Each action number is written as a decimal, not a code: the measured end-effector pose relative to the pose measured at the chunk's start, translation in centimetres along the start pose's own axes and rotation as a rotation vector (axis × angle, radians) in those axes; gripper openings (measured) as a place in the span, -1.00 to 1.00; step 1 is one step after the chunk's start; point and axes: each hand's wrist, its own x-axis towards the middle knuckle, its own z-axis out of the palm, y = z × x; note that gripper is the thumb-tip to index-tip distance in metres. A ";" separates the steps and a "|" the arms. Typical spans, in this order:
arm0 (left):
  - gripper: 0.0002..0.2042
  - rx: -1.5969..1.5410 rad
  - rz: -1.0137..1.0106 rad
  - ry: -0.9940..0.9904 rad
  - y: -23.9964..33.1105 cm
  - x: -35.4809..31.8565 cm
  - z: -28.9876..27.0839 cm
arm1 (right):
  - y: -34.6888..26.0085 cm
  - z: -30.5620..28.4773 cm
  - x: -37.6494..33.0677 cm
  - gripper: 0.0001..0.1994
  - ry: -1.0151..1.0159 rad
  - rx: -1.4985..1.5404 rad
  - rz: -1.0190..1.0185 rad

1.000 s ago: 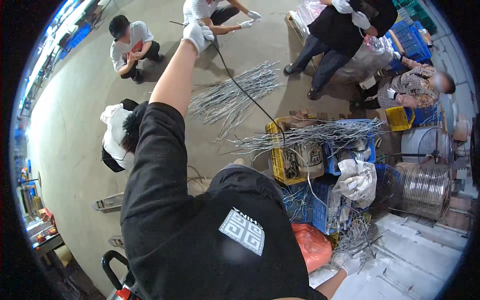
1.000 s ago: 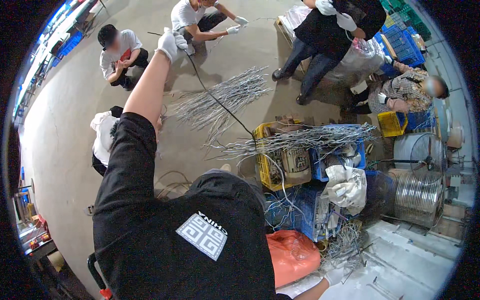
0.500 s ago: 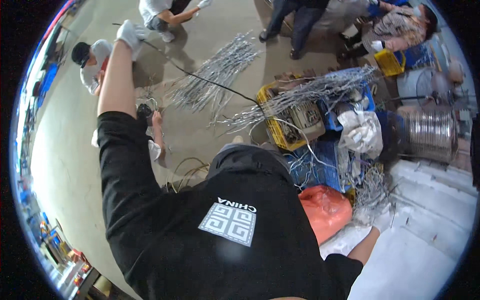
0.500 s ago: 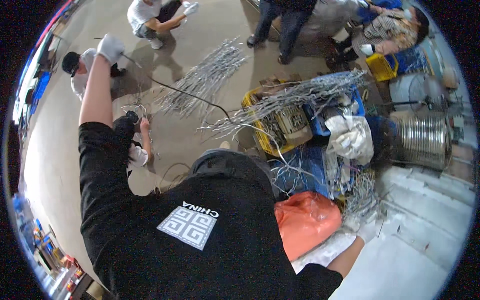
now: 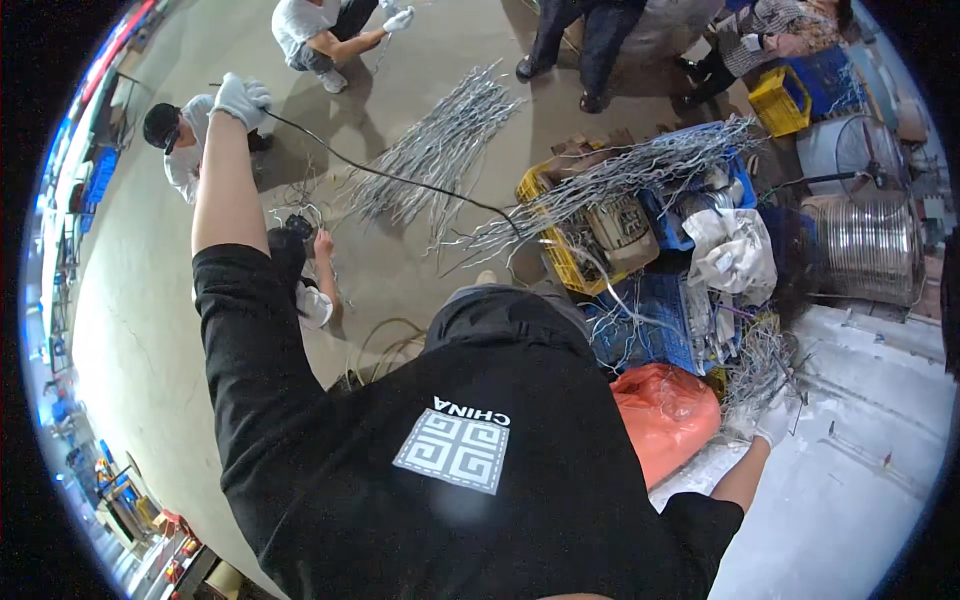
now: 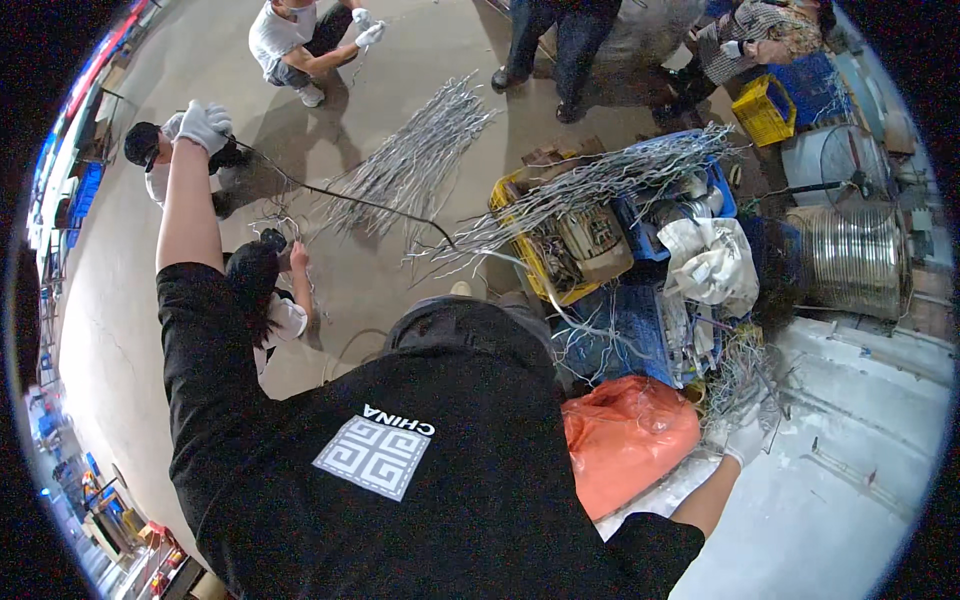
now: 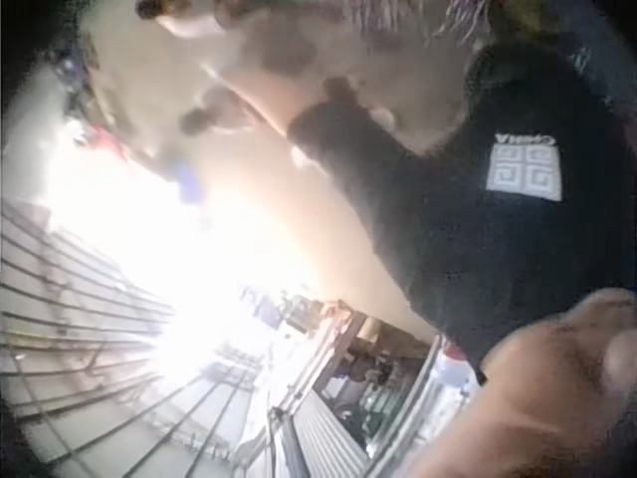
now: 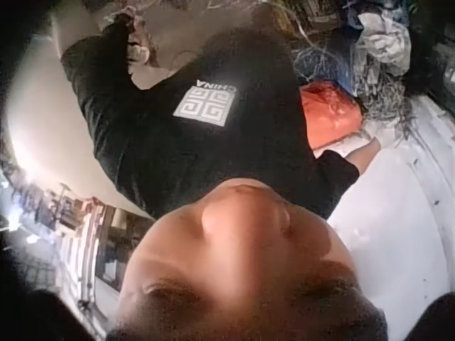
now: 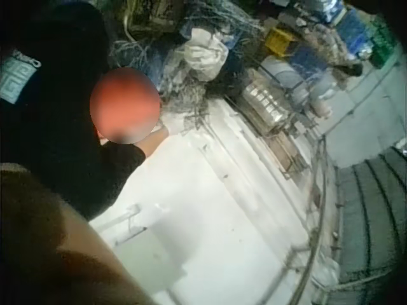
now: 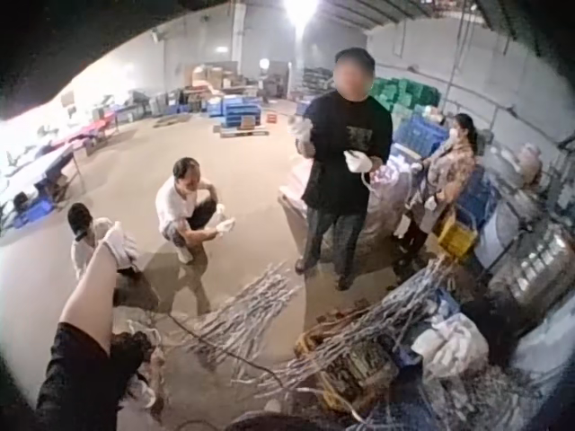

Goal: Sorting and bundling thin metal wires on a factory floor.

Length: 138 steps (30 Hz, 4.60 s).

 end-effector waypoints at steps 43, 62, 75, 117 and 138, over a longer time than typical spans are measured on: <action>-0.57 -0.312 -0.038 -0.483 -17.7 -19.0 15.6 | -44.5 -16.0 -9.4 -0.66 -0.526 1.153 -0.881; -0.53 -0.493 -0.002 -0.228 -20.0 -25.2 17.1 | -48.9 -15.3 -13.3 -0.61 -0.647 1.520 -0.752; -0.53 -0.417 0.054 -0.299 -16.7 -23.3 17.9 | -48.9 -18.3 -12.9 -0.60 -1.393 1.718 -0.483; -0.57 -0.228 0.054 -0.056 -10.1 -12.3 13.0 | -44.2 -11.9 -12.7 -0.56 -1.339 1.375 -0.662; -0.54 -0.432 0.163 -0.569 -15.6 -20.2 15.5 | -46.8 -13.4 -9.3 -0.51 -0.936 1.213 -0.916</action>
